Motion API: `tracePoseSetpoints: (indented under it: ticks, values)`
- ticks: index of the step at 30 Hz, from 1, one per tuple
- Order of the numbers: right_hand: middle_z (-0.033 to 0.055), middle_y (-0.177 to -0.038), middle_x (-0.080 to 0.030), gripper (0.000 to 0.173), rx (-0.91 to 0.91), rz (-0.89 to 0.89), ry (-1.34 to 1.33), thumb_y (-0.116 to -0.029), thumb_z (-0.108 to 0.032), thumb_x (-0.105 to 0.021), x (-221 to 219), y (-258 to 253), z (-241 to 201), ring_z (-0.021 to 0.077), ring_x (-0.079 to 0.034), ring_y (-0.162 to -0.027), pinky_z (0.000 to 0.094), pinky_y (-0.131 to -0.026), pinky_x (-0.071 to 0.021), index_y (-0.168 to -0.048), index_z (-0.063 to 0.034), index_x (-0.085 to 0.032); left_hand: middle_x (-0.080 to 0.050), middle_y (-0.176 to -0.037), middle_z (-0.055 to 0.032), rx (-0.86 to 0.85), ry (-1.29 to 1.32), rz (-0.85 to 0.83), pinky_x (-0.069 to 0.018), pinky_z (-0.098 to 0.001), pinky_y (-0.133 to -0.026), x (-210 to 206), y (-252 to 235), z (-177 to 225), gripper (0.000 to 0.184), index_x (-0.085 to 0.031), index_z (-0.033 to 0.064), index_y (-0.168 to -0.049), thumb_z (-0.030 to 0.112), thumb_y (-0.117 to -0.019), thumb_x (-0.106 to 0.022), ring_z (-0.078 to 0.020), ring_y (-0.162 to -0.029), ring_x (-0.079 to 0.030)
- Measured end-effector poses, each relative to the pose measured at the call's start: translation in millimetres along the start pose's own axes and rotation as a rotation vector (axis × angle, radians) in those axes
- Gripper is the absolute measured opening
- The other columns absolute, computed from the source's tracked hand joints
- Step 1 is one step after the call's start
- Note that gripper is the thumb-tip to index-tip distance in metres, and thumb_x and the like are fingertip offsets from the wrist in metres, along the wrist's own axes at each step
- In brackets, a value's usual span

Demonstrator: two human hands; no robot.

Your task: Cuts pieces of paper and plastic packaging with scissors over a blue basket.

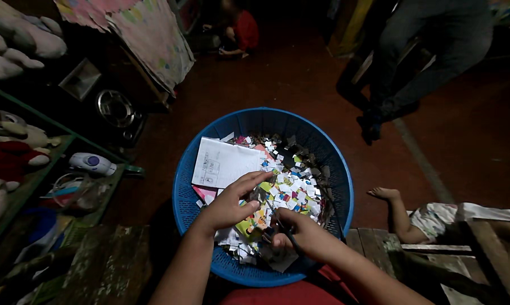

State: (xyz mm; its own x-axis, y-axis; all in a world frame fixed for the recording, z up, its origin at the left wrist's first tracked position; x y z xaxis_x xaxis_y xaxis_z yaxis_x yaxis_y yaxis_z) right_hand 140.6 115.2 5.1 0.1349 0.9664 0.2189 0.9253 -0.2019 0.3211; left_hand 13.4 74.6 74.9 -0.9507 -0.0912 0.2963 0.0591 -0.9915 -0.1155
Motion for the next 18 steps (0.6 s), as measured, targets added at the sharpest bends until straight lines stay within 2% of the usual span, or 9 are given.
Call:
tracePoseSetpoints:
  ticks: [4, 7, 12, 18]
  values:
    - [-0.0048, -0.084, -0.061, 0.069, 0.037, -0.001, -0.026, -0.0793, -0.069, -0.072, -0.1, 0.1, -2.3, 0.0032, -0.057, -0.07, 0.0247, -0.064, -0.0498, -0.115, -0.0114, -0.063, -0.043, -0.155, -0.0127, 0.0, 0.007, -0.013, -0.0548, -0.0239, -0.09, -2.1, 0.0, 0.4, 0.06, -0.047, 0.0049, -0.152, 0.01, -0.0934, -0.062, -0.0079, -0.112, -0.061]
    - [-0.0059, -0.084, -0.06, 0.067, 0.071, -0.015, -0.059, -0.0802, -0.067, -0.073, -1.6, 1.2, -6.5, 0.0011, -0.055, -0.07, 0.0218, -0.064, -0.0486, -0.114, -0.0112, -0.062, -0.042, -0.156, -0.0114, 0.029, -0.025, -0.04, -0.0551, -0.0235, -0.085, -5.6, -0.1, -2.9, 0.062, -0.047, 0.0086, -0.153, 0.012, -0.0935, -0.064, -0.0073, -0.107, -0.062]
    - [-0.0066, -0.078, -0.057, 0.061, 0.079, -0.033, -0.029, -0.0798, -0.065, -0.075, -3.4, 1.2, -6.2, 0.001, -0.053, -0.066, 0.0213, -0.061, -0.0463, -0.108, -0.0118, -0.064, -0.043, -0.155, -0.0077, 0.019, -0.025, -0.168, -0.0516, -0.0187, -0.071, -16.4, 0.9, -3.5, 0.062, -0.048, 0.0126, -0.152, 0.017, -0.0936, -0.067, -0.0011, -0.089, -0.059]
    - [-0.0079, -0.074, -0.056, 0.052, 0.083, -0.076, -0.026, -0.0812, -0.055, -0.079, -6.9, 2.1, -7.0, -0.0004, -0.05, -0.062, 0.0196, -0.058, -0.0442, -0.104, -0.0104, -0.066, -0.043, -0.154, -0.0089, 0.01, 0.0, -0.249, -0.0517, -0.0178, -0.072, -21.7, 4.4, -2.5, 0.063, -0.047, 0.012, -0.153, 0.019, -0.0937, -0.068, -0.0001, -0.09, -0.059]
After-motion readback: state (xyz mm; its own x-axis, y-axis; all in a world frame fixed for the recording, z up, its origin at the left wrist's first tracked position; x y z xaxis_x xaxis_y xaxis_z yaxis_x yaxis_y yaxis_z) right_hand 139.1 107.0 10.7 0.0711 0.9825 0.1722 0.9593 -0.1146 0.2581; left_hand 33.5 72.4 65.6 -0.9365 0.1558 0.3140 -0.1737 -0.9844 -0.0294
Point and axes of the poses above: each hand's wrist, its own y-axis away from the middle knuckle, its own x-axis out of the back of the hand, z = x × y, the point moved 10 cm from there along -y, towards the middle knuckle
